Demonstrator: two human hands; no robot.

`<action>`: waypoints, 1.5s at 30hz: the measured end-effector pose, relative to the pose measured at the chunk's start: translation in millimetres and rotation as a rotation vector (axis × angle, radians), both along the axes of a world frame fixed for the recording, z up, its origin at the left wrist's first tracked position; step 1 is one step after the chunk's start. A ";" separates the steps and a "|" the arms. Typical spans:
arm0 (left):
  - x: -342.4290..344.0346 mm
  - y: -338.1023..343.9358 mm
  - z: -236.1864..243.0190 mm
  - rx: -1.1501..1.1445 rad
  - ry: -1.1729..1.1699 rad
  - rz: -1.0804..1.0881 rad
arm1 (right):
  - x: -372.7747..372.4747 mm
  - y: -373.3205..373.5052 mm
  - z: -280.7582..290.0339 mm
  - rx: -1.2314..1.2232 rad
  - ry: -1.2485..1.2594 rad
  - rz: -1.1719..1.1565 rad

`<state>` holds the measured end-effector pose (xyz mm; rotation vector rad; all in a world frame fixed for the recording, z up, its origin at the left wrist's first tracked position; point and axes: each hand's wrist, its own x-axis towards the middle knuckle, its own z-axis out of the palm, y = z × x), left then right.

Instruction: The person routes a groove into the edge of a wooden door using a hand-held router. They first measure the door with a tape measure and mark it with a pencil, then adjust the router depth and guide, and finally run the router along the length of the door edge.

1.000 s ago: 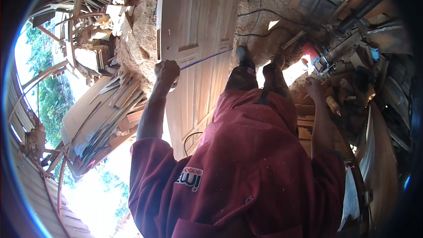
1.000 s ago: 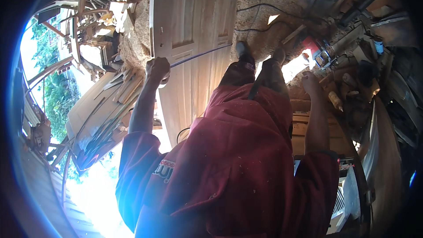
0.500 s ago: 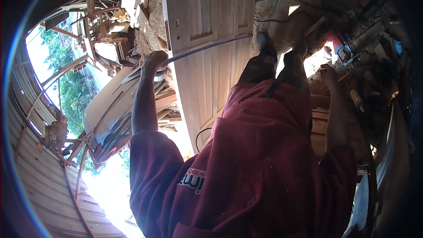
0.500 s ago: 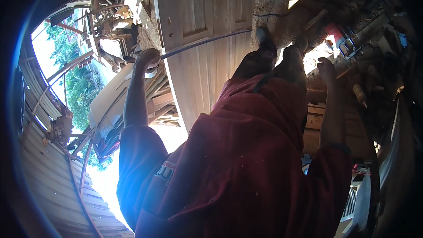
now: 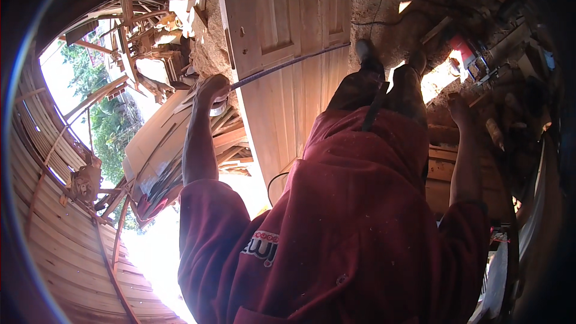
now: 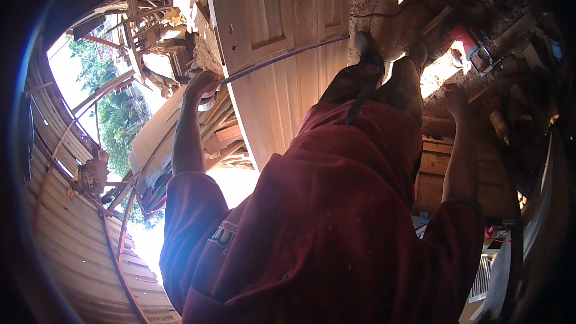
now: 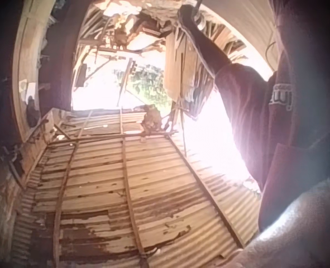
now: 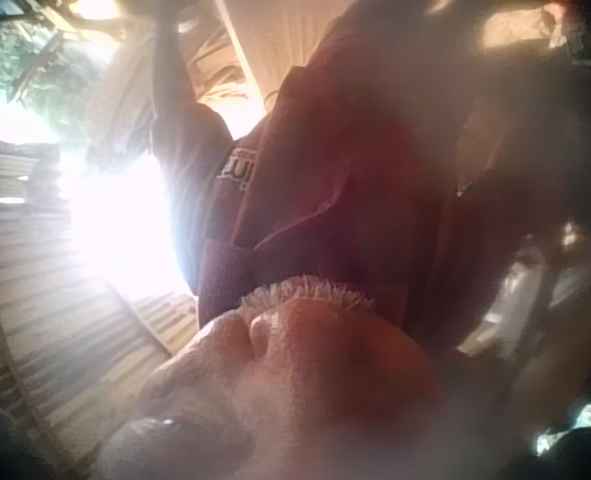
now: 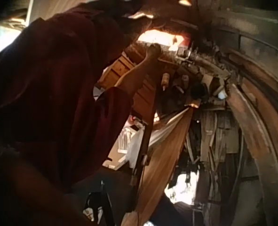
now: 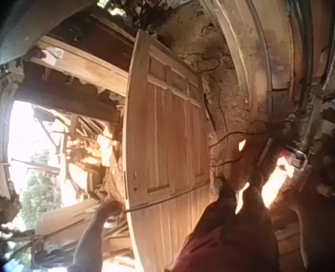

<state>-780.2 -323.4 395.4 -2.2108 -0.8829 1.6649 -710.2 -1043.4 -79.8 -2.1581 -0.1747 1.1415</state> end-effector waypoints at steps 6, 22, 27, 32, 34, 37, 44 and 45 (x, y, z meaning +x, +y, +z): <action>-18.1 26.2 -10.9 -0.172 -0.162 0.001 | 31.0 60.8 75.5 -0.059 -0.018 -0.014; 21.8 14.9 -2.0 -0.216 0.045 -0.026 | -7.0 29.0 -14.4 0.085 0.046 -0.126; -19.9 39.6 -21.2 -0.292 -0.035 0.041 | 16.2 55.3 55.4 0.024 -0.179 0.073; -6.2 30.7 -21.9 -0.297 -0.099 -0.199 | -10.7 38.9 1.6 0.183 -0.208 -0.063; 6.2 1.2 -17.9 -0.284 -0.188 -0.159 | -11.6 41.6 -8.4 0.242 -0.432 -0.011; -104.2 26.0 -55.7 -0.456 -0.267 -0.174 | 37.1 110.3 131.8 -0.044 0.005 -0.052; 26.9 -18.7 -33.6 -0.313 -0.283 -0.329 | 68.5 54.4 63.2 0.209 0.029 -0.255; 34.9 -16.0 -39.0 -0.308 -0.360 -0.290 | 84.2 42.1 61.4 0.229 0.367 -0.434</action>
